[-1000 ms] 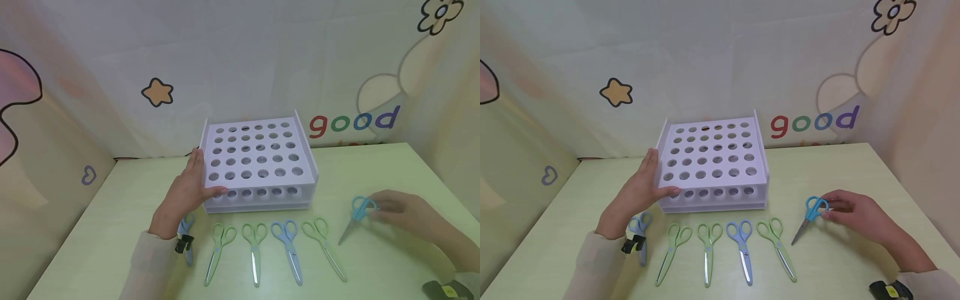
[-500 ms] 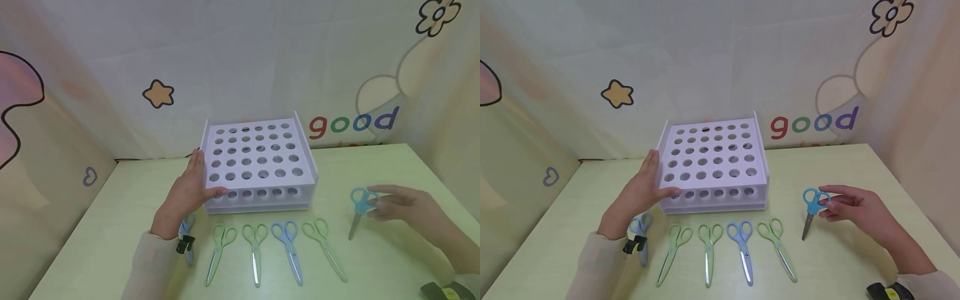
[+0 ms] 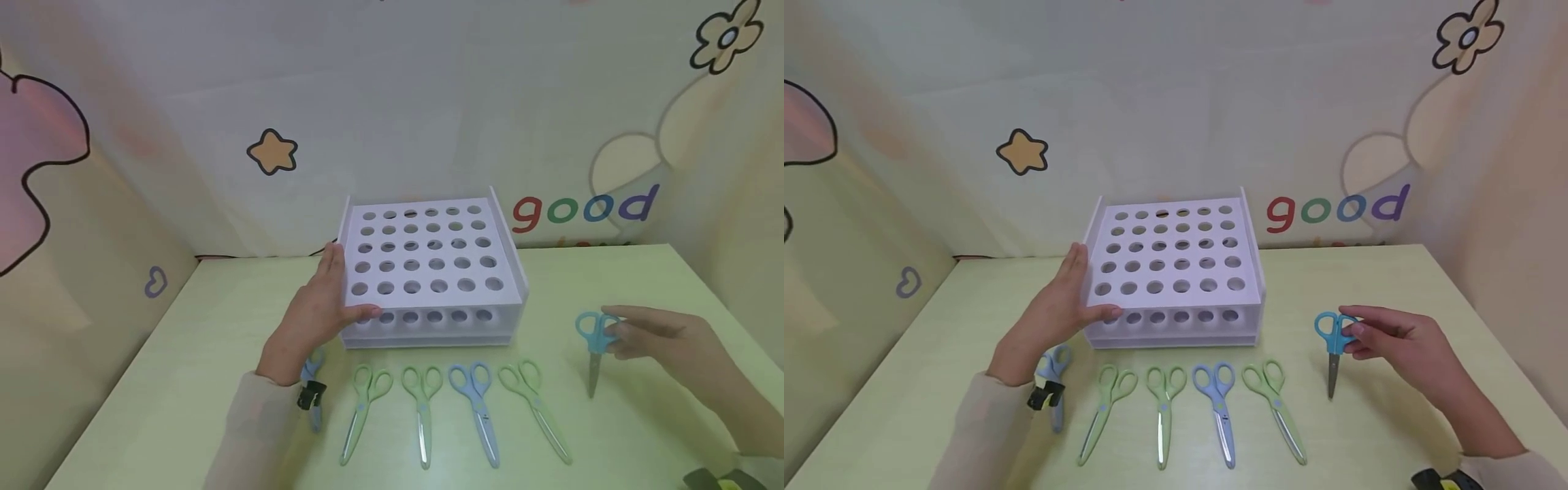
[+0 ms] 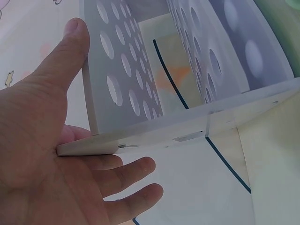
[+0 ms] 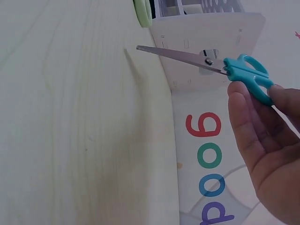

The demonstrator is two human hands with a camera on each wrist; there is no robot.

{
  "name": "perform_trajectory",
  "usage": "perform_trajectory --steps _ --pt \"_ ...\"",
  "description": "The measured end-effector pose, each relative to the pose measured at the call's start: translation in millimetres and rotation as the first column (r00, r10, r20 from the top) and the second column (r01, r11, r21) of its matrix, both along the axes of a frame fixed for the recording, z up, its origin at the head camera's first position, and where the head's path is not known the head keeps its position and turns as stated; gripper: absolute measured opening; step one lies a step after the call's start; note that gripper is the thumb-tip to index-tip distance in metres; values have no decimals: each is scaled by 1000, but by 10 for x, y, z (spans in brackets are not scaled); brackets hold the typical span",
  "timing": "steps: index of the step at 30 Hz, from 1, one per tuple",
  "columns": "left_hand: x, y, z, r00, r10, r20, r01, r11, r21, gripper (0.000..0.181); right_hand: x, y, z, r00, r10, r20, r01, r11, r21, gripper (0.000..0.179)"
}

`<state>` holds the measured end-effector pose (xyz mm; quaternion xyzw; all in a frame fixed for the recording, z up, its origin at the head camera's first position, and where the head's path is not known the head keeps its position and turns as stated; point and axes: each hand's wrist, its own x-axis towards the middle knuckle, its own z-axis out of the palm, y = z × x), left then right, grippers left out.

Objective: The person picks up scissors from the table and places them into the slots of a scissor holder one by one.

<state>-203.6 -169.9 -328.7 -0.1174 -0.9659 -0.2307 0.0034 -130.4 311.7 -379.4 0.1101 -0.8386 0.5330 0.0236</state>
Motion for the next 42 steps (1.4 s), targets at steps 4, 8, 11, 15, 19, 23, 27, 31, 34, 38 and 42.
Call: perform_trajectory --steps 4,8,11,15,19,23,27,31,34,38,42 --pt "-12 17 -5 1000 -5 -2 5 1000 0 128 27 -40 28 1000 -19 -9 19 1000 6 33" --pt "-10 17 -4 1000 -1 -10 1 1000 -10 128 39 -86 81 1000 -26 -17 27 999 34 32" --pt "-6 6 -6 1000 2 -18 -3 1000 -19 128 32 -124 128 999 -47 -26 48 998 41 32" --pt "-11 -1 -17 1000 2 -31 -3 1000 -27 128 15 -159 167 996 -77 -40 77 997 -6 31" --pt "-7 6 -12 999 -8 -45 7 999 -32 127 5 -204 193 994 -89 -68 76 982 -171 29" --pt "1 9 1 999 1 -49 -4 997 -71 127 18 -290 242 993 -70 -99 38 954 -297 28" --pt "6 7 6 999 7 -54 -12 995 -99 127 19 -391 311 987 -83 -135 42 958 -283 28" --pt "17 6 5 998 10 -59 -16 994 -105 125 -16 -497 383 977 -82 -195 16 949 -316 27" --pt "24 11 5 998 10 -62 -18 993 -121 125 -33 -569 428 968 -55 -245 -40 929 -367 26" --pt "29 20 13 997 8 -74 -19 988 -152 125 -41 -642 481 952 -32 -305 -82 931 -355 25" --pt "28 20 23 998 13 -66 -24 987 -161 125 -73 -701 527 936 -15 -352 -126 919 -374 26"
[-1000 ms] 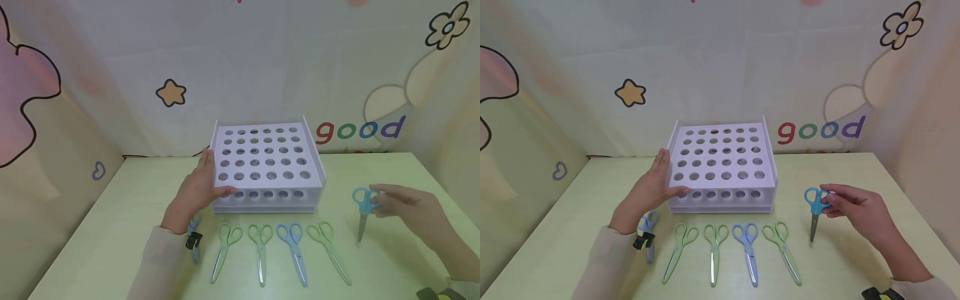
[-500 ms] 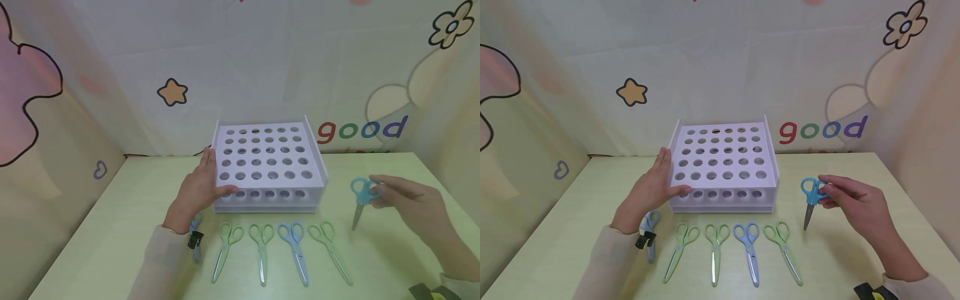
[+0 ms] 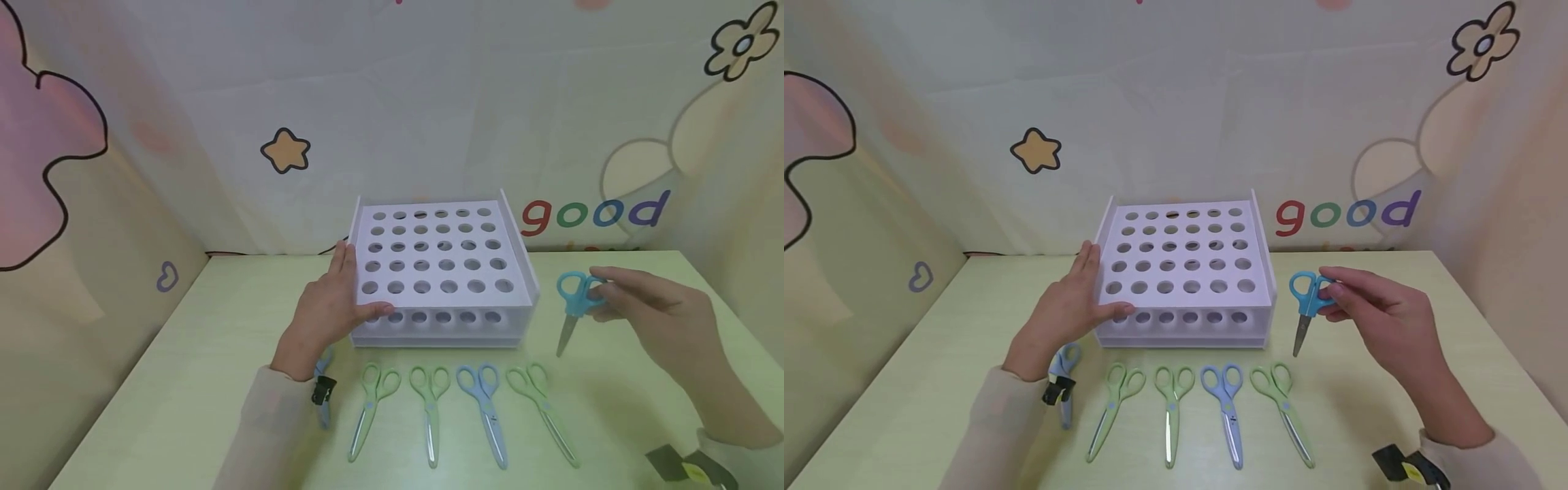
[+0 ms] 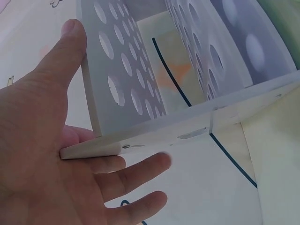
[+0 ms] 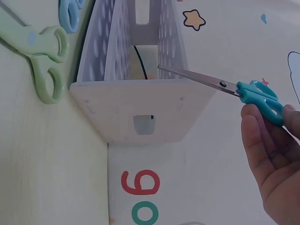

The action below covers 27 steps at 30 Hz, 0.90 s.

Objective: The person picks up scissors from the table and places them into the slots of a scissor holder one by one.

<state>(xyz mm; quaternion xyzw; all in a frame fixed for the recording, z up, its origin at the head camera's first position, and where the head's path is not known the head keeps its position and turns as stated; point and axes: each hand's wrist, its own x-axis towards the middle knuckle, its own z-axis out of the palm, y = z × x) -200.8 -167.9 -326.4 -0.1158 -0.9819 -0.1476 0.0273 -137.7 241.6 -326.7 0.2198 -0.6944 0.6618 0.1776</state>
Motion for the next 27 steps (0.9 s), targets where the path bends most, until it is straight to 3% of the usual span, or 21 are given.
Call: perform_trajectory --steps 5,12,18,21,23,27 --pt "-3 3 10 999 10 39 -11 1000 18 125 -42 -59 53 999 16 -45 -19 999 -48 28" --pt "-4 1 14 999 19 36 -19 1000 4 125 -114 -193 113 990 27 -141 -39 996 -83 28" --pt "-16 2 -5 999 18 28 -18 1000 7 126 -143 -344 181 989 18 -146 -32 995 -94 27" --pt "-15 0 -14 1000 13 25 -13 1000 8 125 -167 -389 197 988 -34 -148 25 998 -61 28" --pt "-16 -1 -15 1000 10 26 -10 1000 12 125 -185 -421 203 981 -110 -162 116 993 25 29" --pt "-12 -9 -20 1000 5 25 -6 1000 29 125 -235 -497 222 952 -246 -180 274 950 152 31"
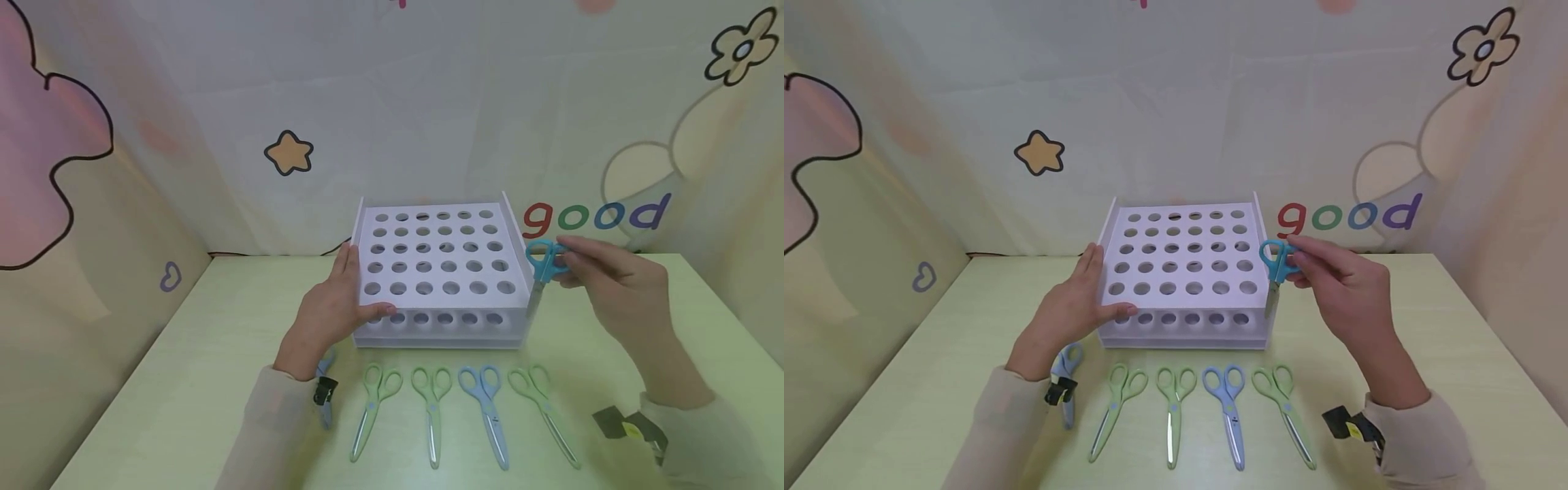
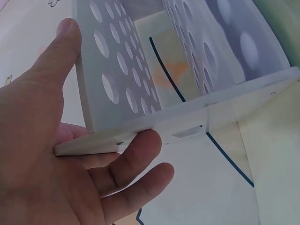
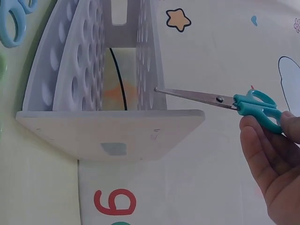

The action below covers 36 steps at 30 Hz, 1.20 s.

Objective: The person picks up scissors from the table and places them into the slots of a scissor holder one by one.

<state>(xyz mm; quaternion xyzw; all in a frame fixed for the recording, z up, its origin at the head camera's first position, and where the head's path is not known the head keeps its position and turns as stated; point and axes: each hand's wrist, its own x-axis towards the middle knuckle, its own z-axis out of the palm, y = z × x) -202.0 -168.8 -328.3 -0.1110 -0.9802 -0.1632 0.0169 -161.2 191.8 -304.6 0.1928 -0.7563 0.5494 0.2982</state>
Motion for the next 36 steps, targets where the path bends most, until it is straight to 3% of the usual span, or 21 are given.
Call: perform_trajectory --steps 2,8,14,20,27,36 --pt "0 -2 -3 1000 -4 0 4 1000 9 125 -31 -36 10 999 -42 -11 42 999 24 31" --pt "0 -7 -15 1000 -17 -3 17 1000 26 125 -110 -121 25 996 -43 -84 41 999 -32 28" --pt "7 -8 -13 1000 -18 -6 18 1000 14 125 -151 -181 -18 997 -19 -80 6 987 -161 25" --pt "7 -1 4 1000 -14 -2 14 1000 -9 125 -201 -220 -76 988 -72 -134 42 975 -216 23" --pt "0 10 10 1000 -6 2 6 1000 -25 125 -226 -249 -125 977 -147 -153 124 981 -147 25" --pt "-4 11 -1 1000 8 1 -8 999 -35 125 -234 -237 -155 987 -75 -140 67 996 -58 25"
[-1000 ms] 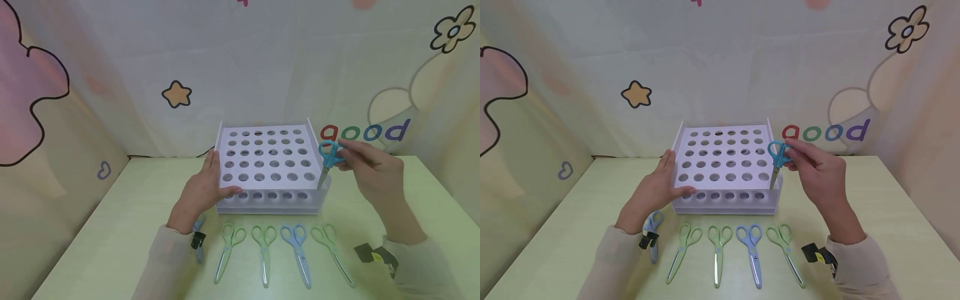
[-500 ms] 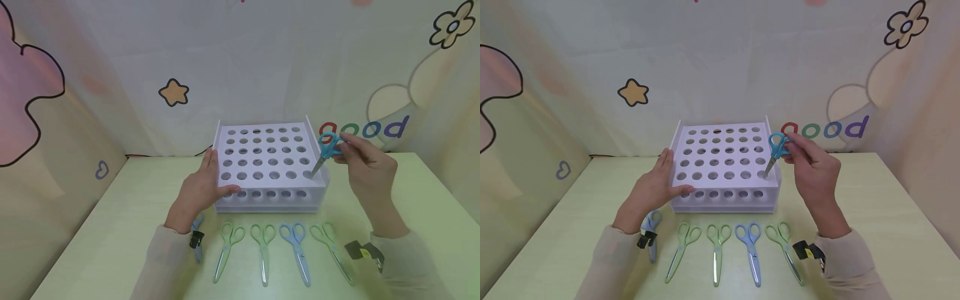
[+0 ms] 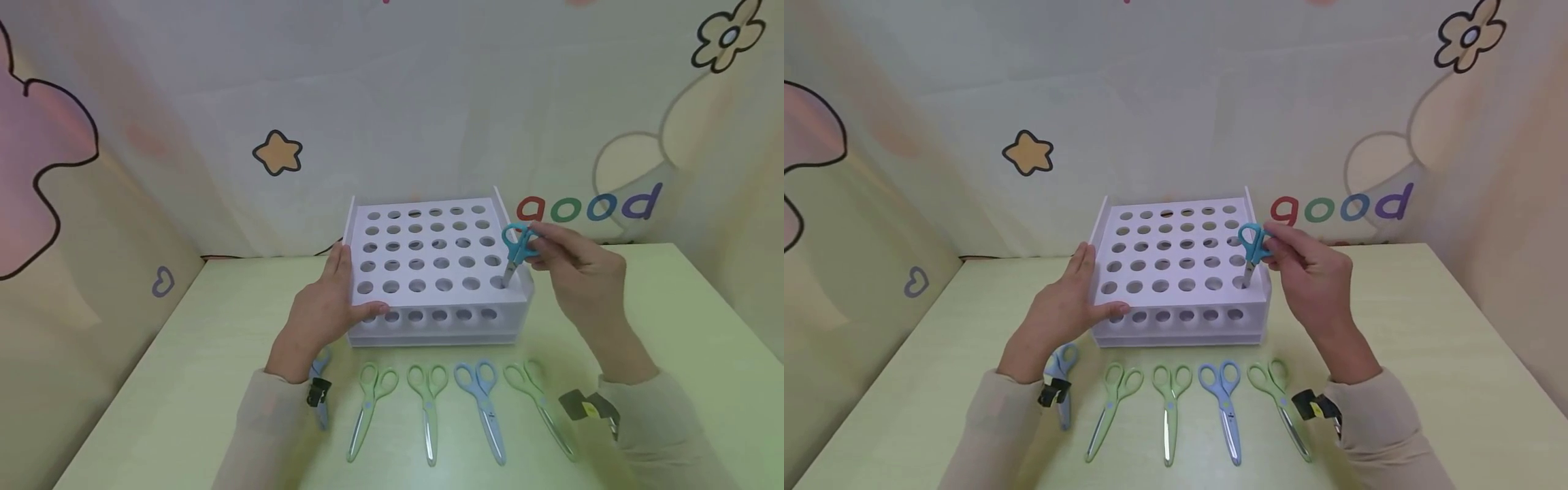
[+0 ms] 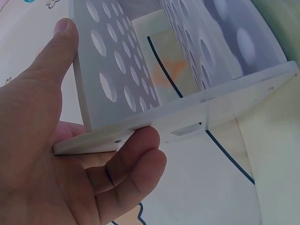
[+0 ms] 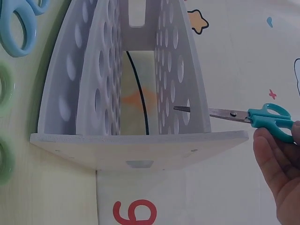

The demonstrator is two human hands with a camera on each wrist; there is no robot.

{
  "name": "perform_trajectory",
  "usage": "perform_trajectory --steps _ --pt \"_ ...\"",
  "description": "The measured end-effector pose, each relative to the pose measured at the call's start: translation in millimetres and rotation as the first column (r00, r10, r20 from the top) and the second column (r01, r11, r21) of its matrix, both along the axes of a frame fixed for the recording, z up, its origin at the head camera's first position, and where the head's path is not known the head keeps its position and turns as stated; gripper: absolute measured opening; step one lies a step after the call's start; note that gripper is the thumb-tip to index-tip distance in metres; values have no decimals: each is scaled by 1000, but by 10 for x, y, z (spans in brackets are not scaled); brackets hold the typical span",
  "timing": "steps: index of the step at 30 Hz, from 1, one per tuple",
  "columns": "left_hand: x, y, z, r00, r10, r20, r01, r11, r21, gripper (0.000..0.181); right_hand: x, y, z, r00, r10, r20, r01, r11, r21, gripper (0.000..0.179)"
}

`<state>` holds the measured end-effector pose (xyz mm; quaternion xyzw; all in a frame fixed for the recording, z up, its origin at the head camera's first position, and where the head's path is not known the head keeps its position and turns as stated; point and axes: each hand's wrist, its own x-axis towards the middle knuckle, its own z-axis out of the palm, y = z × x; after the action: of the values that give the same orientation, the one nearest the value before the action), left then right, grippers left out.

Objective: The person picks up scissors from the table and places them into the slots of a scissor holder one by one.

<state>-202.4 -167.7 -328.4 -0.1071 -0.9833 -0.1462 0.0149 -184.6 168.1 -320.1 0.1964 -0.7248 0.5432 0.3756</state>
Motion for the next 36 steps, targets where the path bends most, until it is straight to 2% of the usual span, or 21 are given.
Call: perform_trajectory --steps 4,10,14,17,20,22,28,36 --pt "-2 -6 -4 1000 2 4 -2 1000 -2 125 5 0 -14 1000 15 22 -16 999 45 27" --pt "-1 -8 2 1000 -3 1 3 1000 2 124 48 18 -26 986 -43 163 25 994 108 26" --pt "6 -9 1 1000 -6 -4 6 1000 4 124 47 45 -41 976 -56 212 29 991 129 25" --pt "7 -10 -2 1000 -5 -4 5 1000 7 124 62 65 -41 961 -95 261 47 981 186 25" --pt "5 -10 -4 1000 -7 -7 7 1000 7 124 83 80 -38 933 -125 338 35 965 258 25" --pt "6 -12 -3 1000 -8 -7 8 1000 8 124 90 83 -34 922 -130 366 17 955 297 25" --pt "6 -14 -6 1000 -7 -5 7 1000 14 124 86 74 -38 930 -109 351 -24 935 353 21" --pt "6 -19 -15 1000 -15 -13 16 1000 11 123 99 59 -36 924 -130 360 -22 920 391 23"
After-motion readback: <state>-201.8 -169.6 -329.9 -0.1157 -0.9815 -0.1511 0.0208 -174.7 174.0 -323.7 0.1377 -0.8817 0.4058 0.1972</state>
